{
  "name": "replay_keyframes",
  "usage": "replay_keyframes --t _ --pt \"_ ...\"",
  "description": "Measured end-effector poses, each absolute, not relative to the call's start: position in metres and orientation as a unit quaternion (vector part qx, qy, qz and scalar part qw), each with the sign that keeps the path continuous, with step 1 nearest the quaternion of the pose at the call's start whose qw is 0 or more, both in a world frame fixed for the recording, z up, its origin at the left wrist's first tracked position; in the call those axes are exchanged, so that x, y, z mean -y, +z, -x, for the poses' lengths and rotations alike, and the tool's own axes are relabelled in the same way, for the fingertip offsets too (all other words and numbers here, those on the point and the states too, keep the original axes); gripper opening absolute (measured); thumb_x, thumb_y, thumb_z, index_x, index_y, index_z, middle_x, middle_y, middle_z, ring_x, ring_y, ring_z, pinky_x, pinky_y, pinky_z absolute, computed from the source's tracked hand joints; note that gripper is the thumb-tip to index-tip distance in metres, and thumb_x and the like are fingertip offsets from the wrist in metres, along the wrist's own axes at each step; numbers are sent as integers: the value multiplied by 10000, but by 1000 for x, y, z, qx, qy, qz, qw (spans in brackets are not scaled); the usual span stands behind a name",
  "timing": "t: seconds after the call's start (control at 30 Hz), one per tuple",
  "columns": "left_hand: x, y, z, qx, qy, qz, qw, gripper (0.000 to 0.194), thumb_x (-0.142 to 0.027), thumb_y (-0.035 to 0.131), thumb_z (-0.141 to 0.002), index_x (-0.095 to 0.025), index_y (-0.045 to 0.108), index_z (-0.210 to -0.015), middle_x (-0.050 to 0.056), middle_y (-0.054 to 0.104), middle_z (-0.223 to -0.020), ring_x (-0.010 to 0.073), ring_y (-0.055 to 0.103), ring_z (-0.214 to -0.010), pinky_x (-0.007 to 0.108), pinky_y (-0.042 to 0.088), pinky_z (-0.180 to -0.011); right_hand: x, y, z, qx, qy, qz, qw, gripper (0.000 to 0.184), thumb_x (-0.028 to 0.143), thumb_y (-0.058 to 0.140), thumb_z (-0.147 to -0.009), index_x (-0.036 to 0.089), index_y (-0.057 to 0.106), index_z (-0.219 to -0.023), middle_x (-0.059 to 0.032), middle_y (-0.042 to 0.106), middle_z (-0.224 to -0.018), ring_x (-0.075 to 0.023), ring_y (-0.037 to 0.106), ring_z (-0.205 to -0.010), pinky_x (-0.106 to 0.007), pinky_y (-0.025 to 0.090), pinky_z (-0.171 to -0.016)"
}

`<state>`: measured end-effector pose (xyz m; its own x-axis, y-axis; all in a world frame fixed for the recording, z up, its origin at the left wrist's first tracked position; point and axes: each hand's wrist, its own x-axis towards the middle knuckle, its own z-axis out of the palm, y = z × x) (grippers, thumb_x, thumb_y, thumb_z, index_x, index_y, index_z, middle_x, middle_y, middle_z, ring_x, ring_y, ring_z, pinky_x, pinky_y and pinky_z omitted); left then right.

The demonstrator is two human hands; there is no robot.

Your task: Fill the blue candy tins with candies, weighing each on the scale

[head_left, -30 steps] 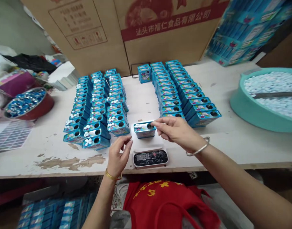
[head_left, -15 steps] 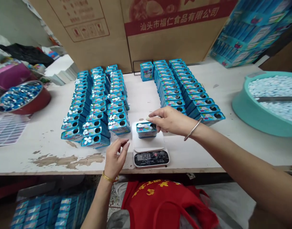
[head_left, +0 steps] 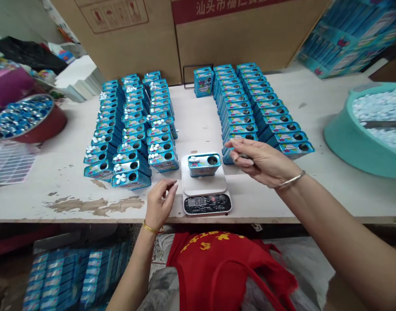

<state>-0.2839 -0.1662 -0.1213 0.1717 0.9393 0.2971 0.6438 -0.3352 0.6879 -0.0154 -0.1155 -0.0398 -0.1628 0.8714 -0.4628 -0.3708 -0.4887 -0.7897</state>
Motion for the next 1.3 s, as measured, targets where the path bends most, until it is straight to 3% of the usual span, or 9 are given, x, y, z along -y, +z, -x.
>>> replay_keyframes --t 0.13,0.23,0.33,0.43,0.7,0.97,1.13,1.3 --pt "171 -131 281 -544 349 -729 225 150 -266 527 -884 -172 614 -962 22 619 -806 91 512 -652 213 408 -590 142 -60 3 147 736 472 462 170 272 700 -762 122 634 -806 41 519 -607 9 320 -390 -74 196 -292" --pt "175 -135 276 -546 348 -728 224 144 -255 529 -882 -171 604 -971 17 612 -799 93 520 -663 211 407 -594 164 -77 -3 66 724 488 482 113 208 622 -811 99 647 -795 -4 553 -638 -18 434 -438 -68 274 -289" --pt "177 -134 268 -537 350 -736 218 145 -255 520 -888 -171 594 -980 11 588 -769 100 520 -673 219 406 -609 182 -93 -6 -14 683 515 518 137 28 526 -779 63 657 -796 -73 612 -702 -71 583 -573 -82 437 -399" --pt "177 -131 255 -524 337 -757 196 154 -271 503 -897 -172 590 -976 6 558 -724 116 515 -680 248 402 -650 194 -105 -7 -66 660 517 541 207 -34 481 -747 38 663 -811 -112 641 -742 -104 637 -649 -107 511 -492" --pt "164 -134 213 -533 242 -810 40 152 -303 549 -862 -176 629 -835 20 608 -693 166 538 -700 327 303 -685 205 -116 0 -102 686 481 537 227 5 450 -828 30 668 -769 -97 631 -663 -93 609 -554 -112 464 -402" --pt "163 -133 200 -526 265 -807 30 140 -231 545 -862 -185 626 -758 17 652 -709 163 543 -710 337 276 -704 207 -116 16 -86 718 468 507 219 88 476 -878 45 668 -782 -79 632 -665 -84 590 -535 -124 456 -405" --pt "182 -88 188 -400 293 -862 105 170 -308 574 -856 -198 629 -973 12 624 -753 144 533 -730 318 324 -727 211 -111 34 -44 774 394 494 254 312 588 -853 76 682 -830 -42 606 -655 -79 545 -515 -145 443 -390" --pt "167 -68 212 -484 397 -779 -34 419 -358 565 -855 -208 526 -1244 126 531 -1204 248 469 -1142 410 321 -962 218 -113 33 -44 774 403 486 201 190 786 -645 90 690 -790 -13 590 -631 -49 491 -481 -98 337 -310"
